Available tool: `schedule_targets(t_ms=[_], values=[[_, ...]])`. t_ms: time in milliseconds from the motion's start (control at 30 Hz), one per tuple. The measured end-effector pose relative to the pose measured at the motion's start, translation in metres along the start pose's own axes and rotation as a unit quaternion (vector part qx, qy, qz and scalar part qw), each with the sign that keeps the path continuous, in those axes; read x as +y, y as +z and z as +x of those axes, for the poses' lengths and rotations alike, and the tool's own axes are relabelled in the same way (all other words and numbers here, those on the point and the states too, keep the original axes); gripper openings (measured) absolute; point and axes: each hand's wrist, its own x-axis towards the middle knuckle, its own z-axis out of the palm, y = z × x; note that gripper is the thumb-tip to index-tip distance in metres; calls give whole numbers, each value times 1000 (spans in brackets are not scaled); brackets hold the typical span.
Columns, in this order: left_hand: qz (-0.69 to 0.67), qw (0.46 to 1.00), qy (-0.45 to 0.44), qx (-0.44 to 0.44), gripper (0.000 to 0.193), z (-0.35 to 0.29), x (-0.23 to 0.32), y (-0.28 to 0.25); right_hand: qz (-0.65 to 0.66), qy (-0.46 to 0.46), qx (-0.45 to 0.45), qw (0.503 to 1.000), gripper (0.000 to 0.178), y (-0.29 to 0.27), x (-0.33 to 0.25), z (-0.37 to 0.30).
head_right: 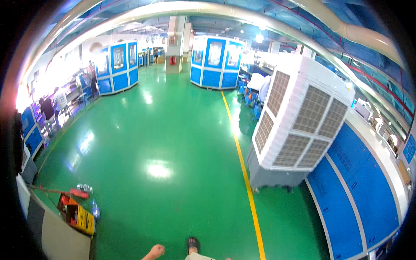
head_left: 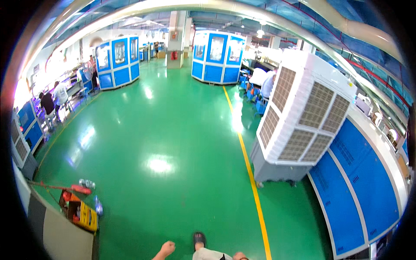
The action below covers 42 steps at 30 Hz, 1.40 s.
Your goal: The person applies adhesive to the bottom of blue shoe soles using a brush and then places them on an upper conveyor track.
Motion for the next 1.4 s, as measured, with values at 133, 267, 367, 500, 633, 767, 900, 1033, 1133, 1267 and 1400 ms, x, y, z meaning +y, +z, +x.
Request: schedule_targets(t_ms=[133,267,367,500,633,767,900,1033,1133,1267,1400], values=[[144,983,-112,-7,33,41,-15,-67,108,203,-159,960,31,-61,-74,108],[96,973,-212,-2,30,110,14,-136,85,55,-56,993,29,-175,-184,178],[73,969,-235,0,29,192,39,-162,213,39,62,974,24,-257,-260,239],[105,970,-220,-19,26,355,97,-201,182,53,8,982,29,-244,-274,382],[165,979,-113,-28,24,569,182,-225,-68,124,-122,982,50,-241,-246,476],[51,996,-1,70,23,773,358,-248,171,163,22,971,26,-358,-292,538],[24,995,92,43,31,883,526,-290,336,192,148,910,21,-462,-384,593],[68,986,137,-68,24,968,617,-263,-122,147,281,940,29,-453,-373,684],[196,956,218,-21,22,1084,486,-296,53,81,22,995,32,-519,-426,819],[150,976,-82,-136,47,1032,537,-304,183,110,49,976,34,-606,-400,883],[173,966,-130,-143,40,1105,585,-301,331,120,207,913,26,-703,-399,983]])
